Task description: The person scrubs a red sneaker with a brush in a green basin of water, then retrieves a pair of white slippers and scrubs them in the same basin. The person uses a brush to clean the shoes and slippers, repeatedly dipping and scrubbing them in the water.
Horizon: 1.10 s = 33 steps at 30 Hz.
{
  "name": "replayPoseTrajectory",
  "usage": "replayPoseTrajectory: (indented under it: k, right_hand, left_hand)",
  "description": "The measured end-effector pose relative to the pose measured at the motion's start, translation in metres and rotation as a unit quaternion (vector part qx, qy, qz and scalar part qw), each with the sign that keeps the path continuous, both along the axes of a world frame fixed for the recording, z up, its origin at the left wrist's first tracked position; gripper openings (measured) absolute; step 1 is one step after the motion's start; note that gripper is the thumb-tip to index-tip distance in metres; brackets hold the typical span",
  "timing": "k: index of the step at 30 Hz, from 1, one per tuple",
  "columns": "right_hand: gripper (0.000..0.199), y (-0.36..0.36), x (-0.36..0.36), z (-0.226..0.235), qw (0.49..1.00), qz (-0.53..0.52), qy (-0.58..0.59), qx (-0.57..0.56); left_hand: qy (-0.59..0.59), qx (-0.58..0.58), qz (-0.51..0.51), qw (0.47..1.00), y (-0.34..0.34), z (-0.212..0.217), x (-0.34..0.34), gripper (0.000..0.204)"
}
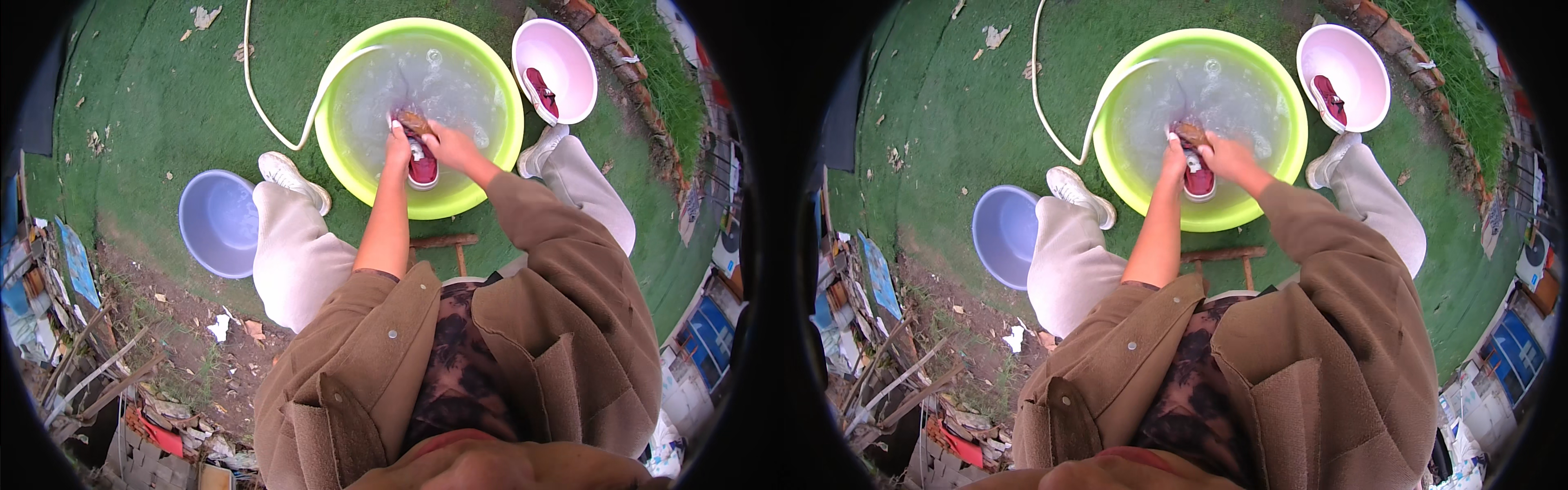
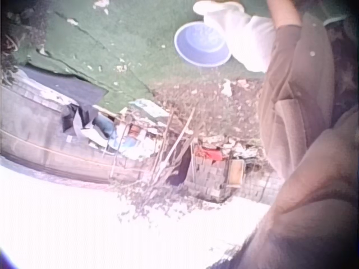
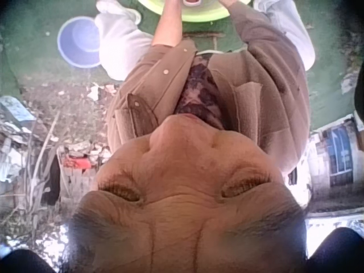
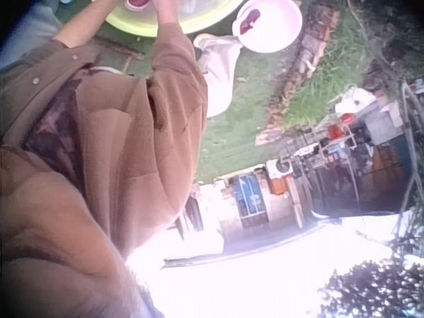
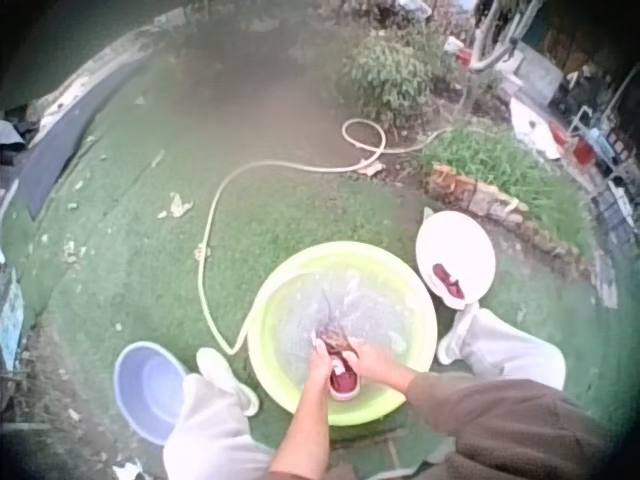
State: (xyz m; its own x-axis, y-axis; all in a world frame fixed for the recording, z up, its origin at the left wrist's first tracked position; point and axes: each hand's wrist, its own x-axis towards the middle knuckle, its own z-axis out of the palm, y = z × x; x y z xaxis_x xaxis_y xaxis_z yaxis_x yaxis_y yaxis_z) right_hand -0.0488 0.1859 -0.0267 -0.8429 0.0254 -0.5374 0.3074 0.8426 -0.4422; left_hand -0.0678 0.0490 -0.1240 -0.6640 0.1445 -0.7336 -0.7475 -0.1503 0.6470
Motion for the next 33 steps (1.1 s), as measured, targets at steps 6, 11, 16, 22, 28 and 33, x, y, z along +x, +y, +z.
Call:
replayPoseTrajectory:
  k: [6, 11, 16, 22, 28, 33]
  right_hand:
    - [0.05, 0.008, 0.013, 0.001, 0.999, -0.034, -0.003, 0.013]
    - [0.046, 0.011, -0.018, -0.019, 0.995, -0.047, 0.06, 0.063]
    - [0.053, 0.003, 0.051, 0.024, 0.999, -0.024, 0.0, -0.021]
    - [0.053, -0.005, 0.025, 0.029, 0.998, -0.004, -0.031, 0.063]
    - [0.056, -0.02, 0.025, 0.023, 0.999, -0.012, -0.017, 0.044]
    - [0.053, -0.002, 0.06, 0.033, 0.999, -0.012, -0.023, 0.034]
  left_hand:
    - [-0.018, -0.063, -0.054, 0.996, 0.002, 0.002, 0.008, 0.068]
    - [-0.021, -0.014, -0.039, 0.999, 0.011, -0.001, 0.008, 0.069]
    - [-0.079, -0.027, -0.022, 0.996, -0.005, 0.01, -0.003, 0.07]
    - [-0.063, -0.066, 0.017, 0.996, -0.006, 0.001, 0.003, 0.075]
    - [-0.068, -0.043, 0.014, 0.997, -0.011, -0.003, 0.001, 0.07]
    - [0.011, -0.107, -0.029, 0.994, -0.008, 0.012, 0.009, 0.063]
